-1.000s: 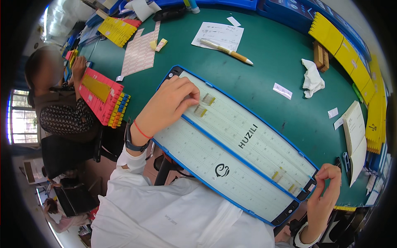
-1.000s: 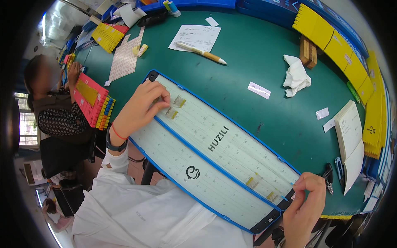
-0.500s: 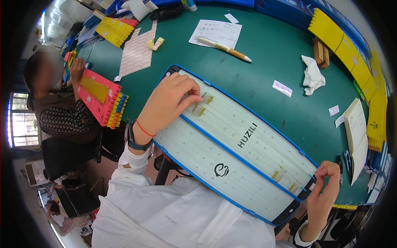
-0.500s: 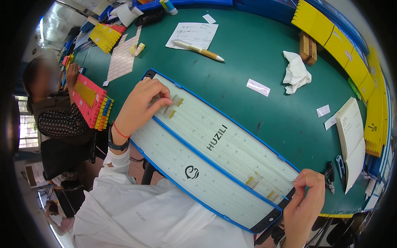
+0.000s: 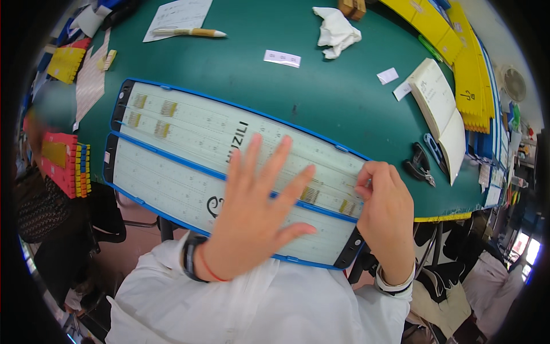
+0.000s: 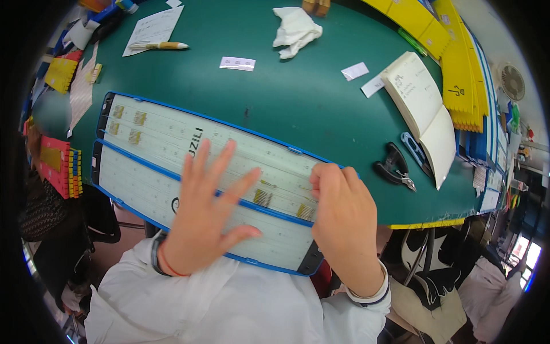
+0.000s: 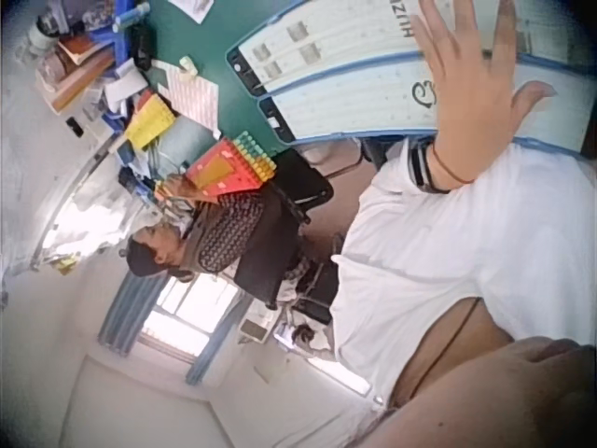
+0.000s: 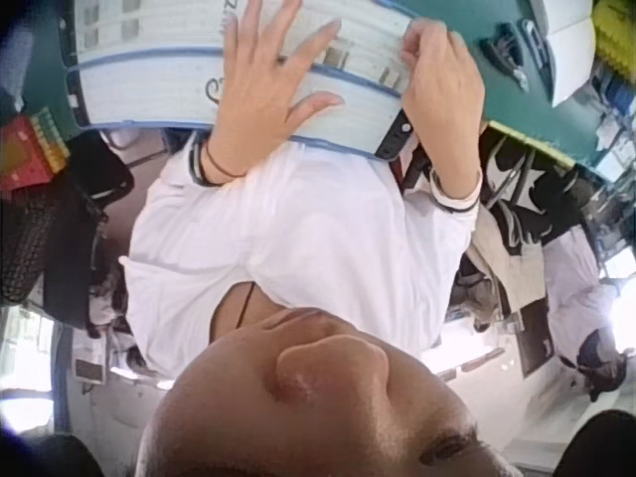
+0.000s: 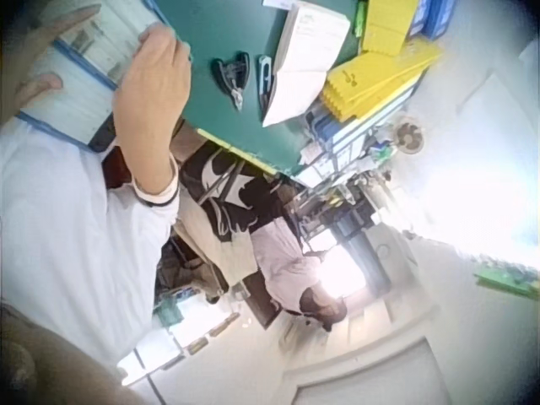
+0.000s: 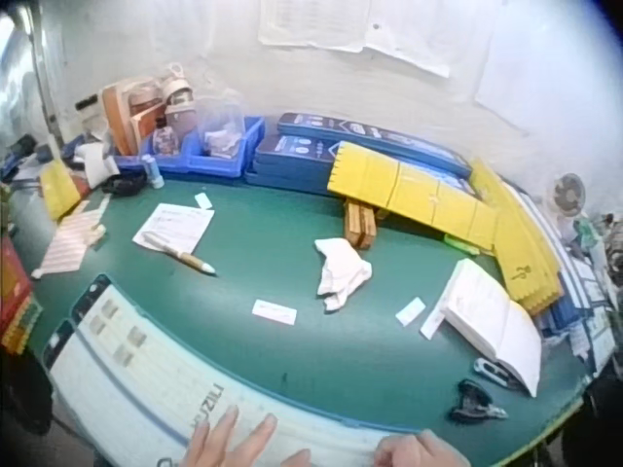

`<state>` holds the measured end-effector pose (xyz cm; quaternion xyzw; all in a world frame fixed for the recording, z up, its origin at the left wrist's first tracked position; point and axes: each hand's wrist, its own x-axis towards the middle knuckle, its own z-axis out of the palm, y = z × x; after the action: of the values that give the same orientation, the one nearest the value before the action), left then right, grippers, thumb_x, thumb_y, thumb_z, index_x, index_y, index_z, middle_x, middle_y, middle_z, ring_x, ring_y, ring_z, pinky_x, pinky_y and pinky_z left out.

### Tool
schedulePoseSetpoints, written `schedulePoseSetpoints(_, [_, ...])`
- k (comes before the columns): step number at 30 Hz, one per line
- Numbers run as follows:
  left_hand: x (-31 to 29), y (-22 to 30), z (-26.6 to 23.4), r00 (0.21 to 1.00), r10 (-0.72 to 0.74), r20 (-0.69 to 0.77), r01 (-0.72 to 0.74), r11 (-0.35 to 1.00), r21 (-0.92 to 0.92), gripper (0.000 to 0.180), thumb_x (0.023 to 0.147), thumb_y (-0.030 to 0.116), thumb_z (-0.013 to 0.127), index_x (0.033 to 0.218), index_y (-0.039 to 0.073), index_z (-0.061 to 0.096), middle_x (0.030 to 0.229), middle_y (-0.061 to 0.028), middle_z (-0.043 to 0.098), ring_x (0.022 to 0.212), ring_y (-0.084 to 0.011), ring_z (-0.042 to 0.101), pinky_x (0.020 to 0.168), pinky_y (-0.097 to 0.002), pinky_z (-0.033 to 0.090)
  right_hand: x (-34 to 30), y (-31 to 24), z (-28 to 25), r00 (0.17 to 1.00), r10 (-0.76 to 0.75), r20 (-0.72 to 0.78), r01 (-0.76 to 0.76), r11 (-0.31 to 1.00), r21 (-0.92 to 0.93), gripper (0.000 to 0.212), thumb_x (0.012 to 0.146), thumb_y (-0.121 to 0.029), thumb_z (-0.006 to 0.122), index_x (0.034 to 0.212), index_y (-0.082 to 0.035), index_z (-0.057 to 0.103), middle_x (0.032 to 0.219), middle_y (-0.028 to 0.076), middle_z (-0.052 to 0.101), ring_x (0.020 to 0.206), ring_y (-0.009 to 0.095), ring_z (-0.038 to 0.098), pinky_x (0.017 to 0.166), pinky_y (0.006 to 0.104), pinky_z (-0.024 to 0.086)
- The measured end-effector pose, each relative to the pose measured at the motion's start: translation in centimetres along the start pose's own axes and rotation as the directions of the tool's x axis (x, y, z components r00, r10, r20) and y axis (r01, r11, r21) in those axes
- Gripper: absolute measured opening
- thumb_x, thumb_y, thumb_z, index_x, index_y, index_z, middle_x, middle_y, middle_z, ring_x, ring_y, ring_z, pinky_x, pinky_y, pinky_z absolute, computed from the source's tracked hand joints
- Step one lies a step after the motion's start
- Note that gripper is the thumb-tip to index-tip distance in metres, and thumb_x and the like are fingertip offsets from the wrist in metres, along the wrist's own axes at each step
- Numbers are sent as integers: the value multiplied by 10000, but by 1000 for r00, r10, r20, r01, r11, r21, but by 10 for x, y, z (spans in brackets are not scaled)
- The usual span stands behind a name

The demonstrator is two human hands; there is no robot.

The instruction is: Cutting individual electronic components from a template using a pair of snips.

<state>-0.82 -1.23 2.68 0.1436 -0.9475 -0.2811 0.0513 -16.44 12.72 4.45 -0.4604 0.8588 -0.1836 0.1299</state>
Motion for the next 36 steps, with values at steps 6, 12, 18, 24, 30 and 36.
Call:
schedulePoseSetpoints(6, [2, 26, 30, 992, 55, 111, -50, 998, -47, 713, 763, 595, 580, 1361, 217, 493, 1506, -176, 257, 1357, -494, 194, 1060, -641, 156, -6, 4, -1, 991, -127, -36, 125, 990, -62, 304, 670, 108, 610, 923, -38, 526, 819, 73, 554, 741, 255, 524, 636, 360, 414])
schedulePoseSetpoints(12, [2, 27, 37, 990, 57, 132, -60, 998, 23, 669, 762, 522, 630, 1352, 236, 498, 1504, -166, 267, 1351, -493, 207, 1062, -624, 177, -13, 42, -21, 950, 88, -298, -93, 996, -1, 410, 758, -20, 677, 1152, -33, 567, 1101, 142, 591, 984, 327, 561, 869, 379, 446])
schedulePoseSetpoints(18, [5, 24, 34, 997, 33, 73, -38, 996, 77, 600, 757, 368, 702, 1319, 251, 531, 1492, -157, 297, 1351, -483, 219, 1065, -607, 181, -12, 103, -19, 941, 189, -279, -189, 982, 26, 594, 684, -144, 807, 1215, -39, 562, 1153, 136, 563, 1078, 296, 535, 936, 357, 433])
schedulePoseSetpoints(24, [19, 22, 39, 1000, 1, 27, -4, 994, 110, 599, 758, 334, 707, 1320, 229, 529, 1490, -167, 298, 1353, -490, 211, 1061, -627, 160, -16, 89, -11, 853, 233, -467, -71, 939, 338, 576, 694, -110, 786, 1200, 16, 540, 1124, 135, 591, 962, 230, 617, 882, 339, 491])
schedulePoseSetpoints(30, [13, 28, 34, 994, -95, 49, 89, 989, 117, 648, 743, 358, 718, 1339, 211, 512, 1508, -201, 243, 1353, -528, 161, 1039, -682, 107, -7, 43, 26, 738, 362, -569, 338, 532, 776, 683, 710, -226, 741, 1217, 61, 385, 1114, 236, 582, 1030, 320, 622, 945, 402, 489])
schedulePoseSetpoints(36, [16, 32, 39, 990, -111, 85, 94, 978, 185, 659, 750, 424, 695, 1358, 263, 499, 1517, -200, 224, 1355, -543, 128, 1012, -722, 54, -10, 55, 23, 680, 372, -632, 565, 283, 775, 288, 914, -173, 455, 1145, -23, 370, 823, 148, 565, 833, 326, 623, 794, 458, 513])
